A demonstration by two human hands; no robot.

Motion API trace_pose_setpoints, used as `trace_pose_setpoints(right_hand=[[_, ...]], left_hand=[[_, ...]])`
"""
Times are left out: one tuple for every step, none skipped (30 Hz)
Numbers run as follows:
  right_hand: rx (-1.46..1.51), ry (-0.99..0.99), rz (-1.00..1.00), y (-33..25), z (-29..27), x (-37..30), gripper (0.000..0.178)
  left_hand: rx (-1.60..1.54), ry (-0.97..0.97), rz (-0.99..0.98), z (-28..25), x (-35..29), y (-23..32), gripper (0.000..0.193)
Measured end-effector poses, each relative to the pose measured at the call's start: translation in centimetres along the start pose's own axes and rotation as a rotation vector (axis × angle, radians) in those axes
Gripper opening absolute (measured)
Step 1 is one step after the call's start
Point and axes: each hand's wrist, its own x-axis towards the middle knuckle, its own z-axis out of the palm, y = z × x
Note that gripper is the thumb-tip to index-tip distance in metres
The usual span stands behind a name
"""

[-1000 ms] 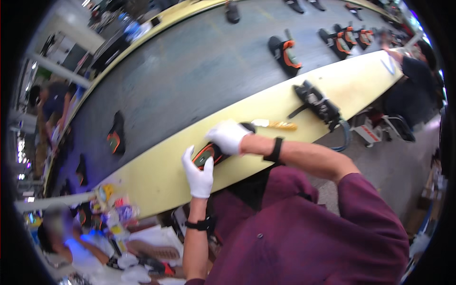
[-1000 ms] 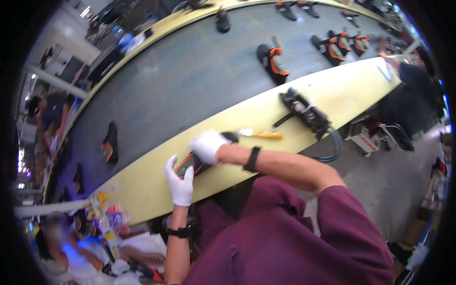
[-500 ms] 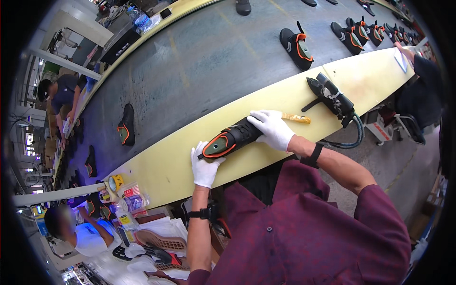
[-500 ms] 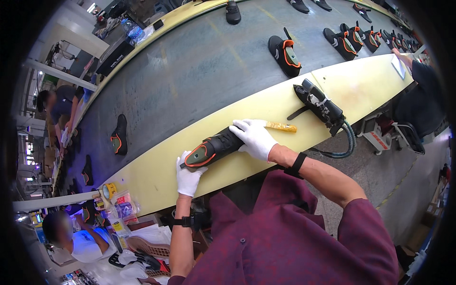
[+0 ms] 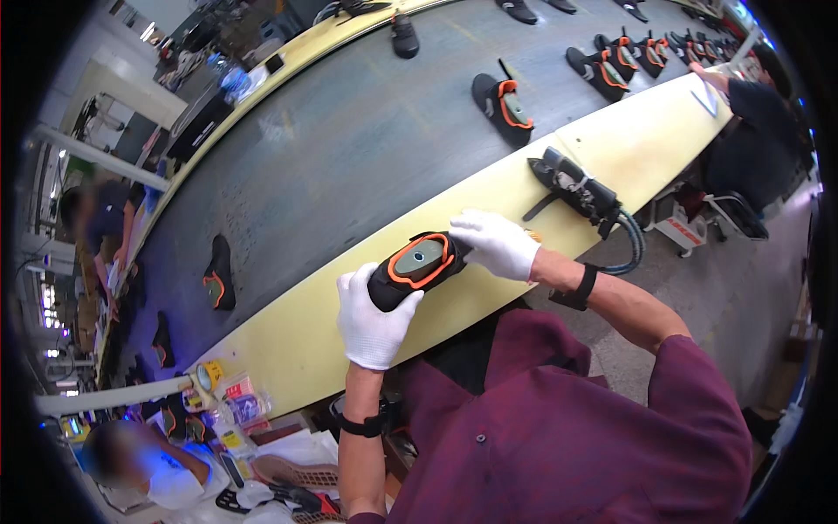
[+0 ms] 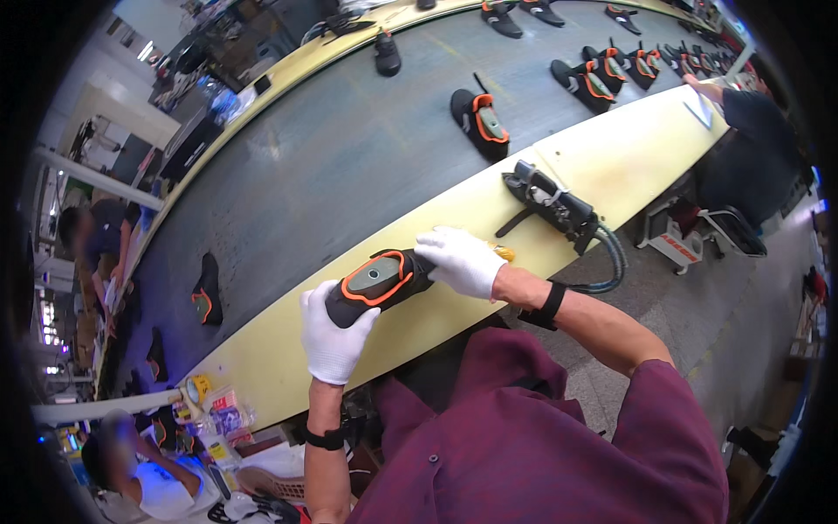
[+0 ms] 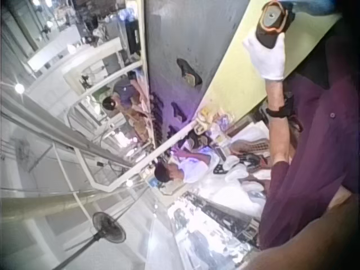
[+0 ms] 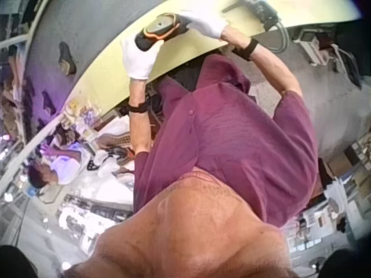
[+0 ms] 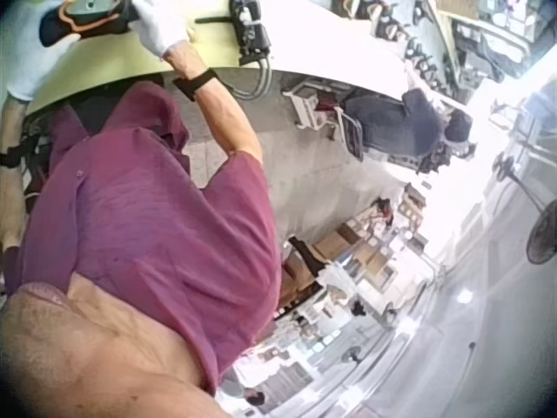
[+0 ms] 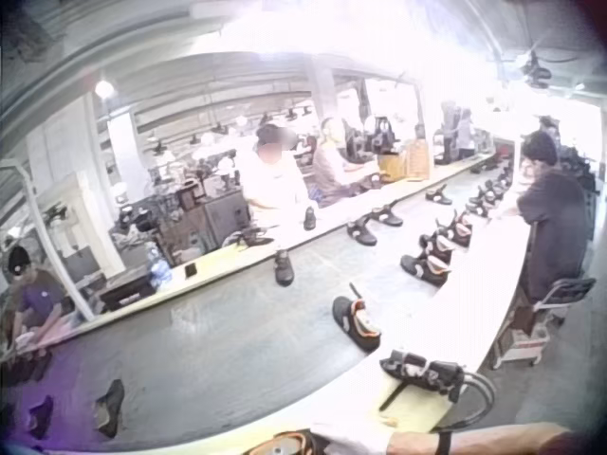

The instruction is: Trim and assemble components for shoes on a production line.

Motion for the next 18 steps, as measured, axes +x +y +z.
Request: trace_pose_setpoints(right_hand=[[-0.074, 0.119, 0.009, 1.6, -0.9, -0.6, 0.060], [-0.144, 0.235, 0.011, 2.6, -2.5, -0.6, 0.055], [-0.293, 0.423, 0.053, 4.1, -4.7, -0.9, 0.052], [-0.437, 0.610, 0.087, 4.9, -7.5, -0.9, 0.049], [-0.483, 0.621, 0.290, 6.4, -8.5, -1.6, 0.052], [-0.524, 0.630, 0.496, 8.3, -8.9, -2.5, 0.055], [-0.481, 0.515, 0.629, 10.6, -9.2, -3.6, 0.051], [-0.488, 0.521, 0.619, 10.6, -9.9, -3.8, 0.051], [-0.348, 0.384, 0.650, 10.5, -10.5, -4.0, 0.049], [-0.210, 0.247, 0.683, 10.4, -11.3, -4.7, 0.047], [-0.192, 0.241, 0.607, 11.3, -11.3, -5.1, 0.043], [-0.206, 0.250, 0.608, 11.7, -11.8, -5.7, 0.043], [-0.112, 0.211, 0.676, 11.0, -12.1, -5.6, 0.046], [-0.018, 0.170, 0.729, 10.2, -12.8, -5.0, 0.049], [0.000, 0.193, 0.696, 8.7, -13.3, -5.7, 0.047], [-0.004, 0.351, 0.604, 8.2, -13.7, -6.8, 0.038], [0.197, 0.399, 0.632, 6.1, -15.3, -6.6, 0.033], [0.407, 0.445, 0.665, 2.4, -17.4, -5.9, 0.028]], left_hand=[[0.030, -0.004, 0.000, -0.1, 0.5, 1.4, 0.074], [0.064, -0.005, -0.005, -0.1, 0.9, 2.5, 0.072], [0.056, -0.001, -0.001, 0.3, 1.4, 3.1, 0.072], [0.084, 0.026, 0.052, 0.6, 2.0, 3.7, 0.072], [0.107, 0.049, 0.115, 1.0, 2.8, 4.6, 0.073], [0.100, 0.053, 0.122, 1.5, 3.4, 5.6, 0.073], [0.150, 0.021, 0.137, 1.7, 4.1, 6.6, 0.071], [0.202, -0.008, 0.145, 2.1, 4.7, 7.2, 0.069], [0.252, -0.011, 0.171, 2.4, 5.3, 7.7, 0.067], [0.246, -0.001, 0.178, 2.7, 5.8, 8.4, 0.067], [0.262, -0.020, 0.173, 3.1, 6.2, 9.1, 0.067], [0.277, -0.040, 0.170, 3.4, 6.8, 9.7, 0.067], [0.294, -0.002, 0.229, 3.6, 7.3, 9.6, 0.068], [0.293, 0.017, 0.232, 3.8, 7.8, 9.5, 0.068], [0.305, -0.010, 0.225, 4.1, 8.2, 9.5, 0.068], [0.313, -0.031, 0.215, 4.6, 8.8, 9.9, 0.069], [0.330, 0.008, 0.238, 5.1, 9.1, 10.2, 0.069], [0.328, 0.007, 0.233, 5.3, 9.3, 10.5, 0.069]])
